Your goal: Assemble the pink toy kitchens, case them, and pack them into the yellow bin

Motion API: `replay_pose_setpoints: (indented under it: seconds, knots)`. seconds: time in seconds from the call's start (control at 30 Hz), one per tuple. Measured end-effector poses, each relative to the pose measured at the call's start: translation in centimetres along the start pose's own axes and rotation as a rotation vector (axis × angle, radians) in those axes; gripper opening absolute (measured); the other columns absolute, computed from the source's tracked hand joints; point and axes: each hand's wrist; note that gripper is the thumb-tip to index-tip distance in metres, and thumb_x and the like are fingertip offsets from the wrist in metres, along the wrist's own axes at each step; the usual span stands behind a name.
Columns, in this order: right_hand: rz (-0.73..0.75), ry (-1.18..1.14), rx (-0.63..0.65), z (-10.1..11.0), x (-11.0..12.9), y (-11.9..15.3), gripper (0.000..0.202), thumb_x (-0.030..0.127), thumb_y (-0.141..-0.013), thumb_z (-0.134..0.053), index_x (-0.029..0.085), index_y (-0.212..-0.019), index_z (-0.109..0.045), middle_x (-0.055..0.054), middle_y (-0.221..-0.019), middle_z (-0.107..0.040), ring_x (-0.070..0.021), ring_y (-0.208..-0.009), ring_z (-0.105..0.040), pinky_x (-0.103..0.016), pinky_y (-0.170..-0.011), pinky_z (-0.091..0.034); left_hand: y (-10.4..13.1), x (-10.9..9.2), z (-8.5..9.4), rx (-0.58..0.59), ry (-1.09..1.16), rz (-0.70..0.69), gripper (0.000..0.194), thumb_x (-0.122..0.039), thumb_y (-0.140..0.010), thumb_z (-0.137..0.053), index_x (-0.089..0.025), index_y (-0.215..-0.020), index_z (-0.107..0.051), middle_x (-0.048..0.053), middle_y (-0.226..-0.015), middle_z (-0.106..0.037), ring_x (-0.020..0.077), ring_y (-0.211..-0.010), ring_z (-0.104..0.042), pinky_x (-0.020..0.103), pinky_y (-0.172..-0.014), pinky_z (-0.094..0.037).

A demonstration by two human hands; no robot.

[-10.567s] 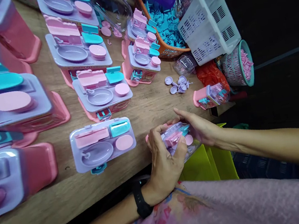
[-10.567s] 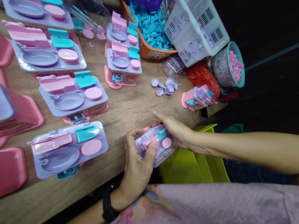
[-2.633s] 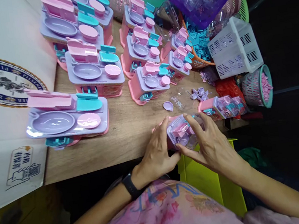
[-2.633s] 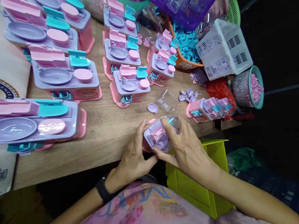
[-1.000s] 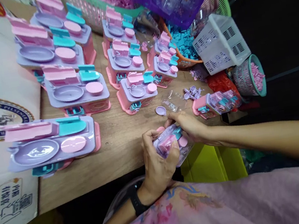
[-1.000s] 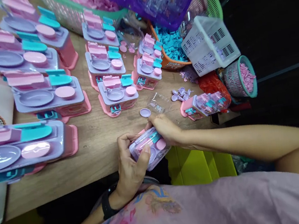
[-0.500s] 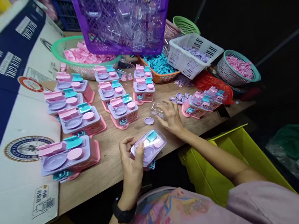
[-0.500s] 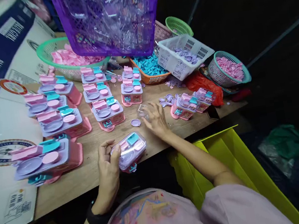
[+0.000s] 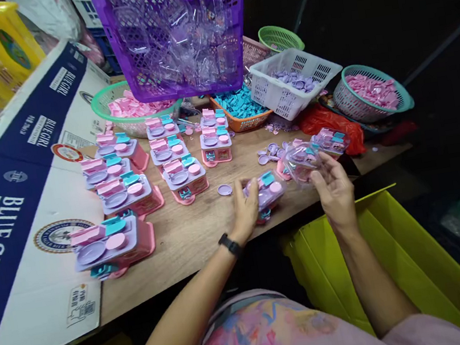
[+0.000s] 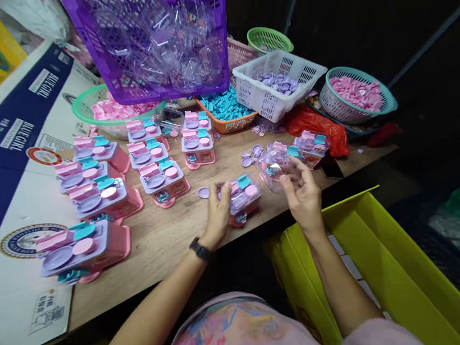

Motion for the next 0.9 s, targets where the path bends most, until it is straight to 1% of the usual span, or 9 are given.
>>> replay_pose_setpoints:
  seconds: [0.1, 0.17, 0.23, 0.33, 0.43, 0.5, 0.63, 0.73, 0.9]
  knots:
    - [-0.166, -0.201, 0.109, 1.9, -0.5, 1.9, 0.06, 0.05, -0.094, -0.068, 0.022, -0.145, -0.054, -0.014, -0.131, -0.066, -0.0188, -0.094, -0.067, -0.035, -0.088, -0.058, -3.7, -0.6, -3.1, 0.137, -0.164, -0.121, 0.026, -0.041, -0.105, -0.05, -0.018, -0.111, -0.059, 0.011, -0.114, -0.069, 0.0237, -0.109, -0.063, 0.038, -0.101, -0.046]
    - [-0.267, -0.291, 0.188, 2.5, -1.3, 3.2, 0.057, 0.05, -0.092, -0.07, 0.023, -0.141, -0.057, -0.013, -0.129, -0.067, -0.017, -0.087, -0.066, -0.033, -0.083, -0.058, -4.8, -1.1, -2.9, 0.138, -0.34, -0.264, 0.028, -0.039, -0.105, -0.051, -0.018, -0.121, -0.06, 0.013, -0.126, -0.067, 0.027, -0.122, -0.058, 0.043, -0.109, -0.042]
    - [-0.343, -0.36, 0.259, 2.9, -2.2, 4.4, 0.053, 0.048, -0.092, -0.072, 0.024, -0.138, -0.061, -0.012, -0.126, -0.069, -0.0156, -0.085, -0.066, -0.031, -0.082, -0.058, -4.8, -1.0, -0.7, 0.014, -0.537, -0.364, 0.029, -0.036, -0.104, -0.052, -0.018, -0.125, -0.059, 0.014, -0.129, -0.064, 0.0302, -0.127, -0.053, 0.047, -0.112, -0.041]
    - [-0.442, -0.397, 0.451, 2.7, -3.4, 5.8, 0.048, 0.048, -0.094, -0.071, 0.024, -0.135, -0.065, -0.011, -0.121, -0.073, -0.0162, -0.085, -0.067, -0.03, -0.082, -0.057, -3.5, 0.5, 4.4, -0.126, -0.762, -0.312, 0.033, -0.026, -0.096, -0.058, -0.016, -0.127, -0.056, 0.015, -0.125, -0.058, 0.0317, -0.118, -0.057, 0.048, -0.104, -0.048]
    - [-0.506, -0.33, 0.667, 0.8, -4.2, 6.5, 0.047, 0.052, -0.092, -0.074, 0.022, -0.128, -0.071, -0.012, -0.119, -0.075, -0.0192, -0.088, -0.069, -0.034, -0.085, -0.058, -3.1, 2.7, 7.7, -0.015, -0.756, -0.196, 0.042, -0.019, -0.085, -0.066, -0.016, -0.126, -0.053, 0.014, -0.123, -0.052, 0.0275, -0.102, -0.063, 0.043, -0.09, -0.055]
    - [-0.524, -0.289, 0.731, -1.3, -4.4, 6.4, 0.052, 0.058, -0.089, -0.075, 0.02, -0.125, -0.073, -0.012, -0.119, -0.075, -0.0211, -0.09, -0.071, -0.037, -0.087, -0.059, -4.2, 4.0, 7.6, 0.067, -0.699, -0.167, 0.037, -0.012, -0.083, -0.063, -0.017, -0.118, -0.055, 0.012, -0.12, -0.053, 0.024, -0.096, -0.063, 0.042, -0.087, -0.056]
    - [-0.533, -0.212, 0.673, -5.6, -4.6, 6.0, 0.07, 0.073, -0.083, -0.07, 0.015, -0.122, -0.073, -0.014, -0.113, -0.077, -0.0269, -0.093, -0.073, -0.044, -0.09, -0.06, -8.7, 4.6, 4.2, 0.137, -0.645, -0.195, 0.033, -0.002, -0.079, -0.058, -0.017, -0.109, -0.059, 0.008, -0.11, -0.059, 0.0187, -0.091, -0.064, 0.037, -0.088, -0.057]
    - [-0.388, -0.085, 0.556, -7.6, -4.5, 5.8, 0.064, 0.072, -0.089, -0.062, 0.015, -0.117, -0.074, -0.016, -0.119, -0.075, -0.0318, -0.109, -0.071, -0.049, -0.101, -0.056, -11.4, 2.7, 2.6, 0.195, -0.614, -0.269, 0.04, 0.0, -0.082, -0.054, -0.017, -0.117, -0.061, 0.01, -0.117, -0.062, 0.0184, -0.101, -0.066, 0.034, -0.093, -0.057]
    - [-0.094, 0.086, 0.459, -8.6, -4.2, 6.6, 0.044, 0.053, -0.103, -0.048, 0.019, -0.119, -0.07, -0.016, -0.125, -0.071, -0.0299, -0.119, -0.066, -0.049, -0.107, -0.052, -11.8, -2.7, 6.1, 0.013, -0.962, -0.44, 0.046, -0.01, -0.087, -0.06, -0.017, -0.132, -0.059, 0.018, -0.142, -0.055, 0.0355, -0.135, -0.05, 0.052, -0.115, -0.041]
Point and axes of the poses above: each hand's wrist, its own y-axis away from the middle knuckle, its own z-axis out of the back of the hand, x = y × z
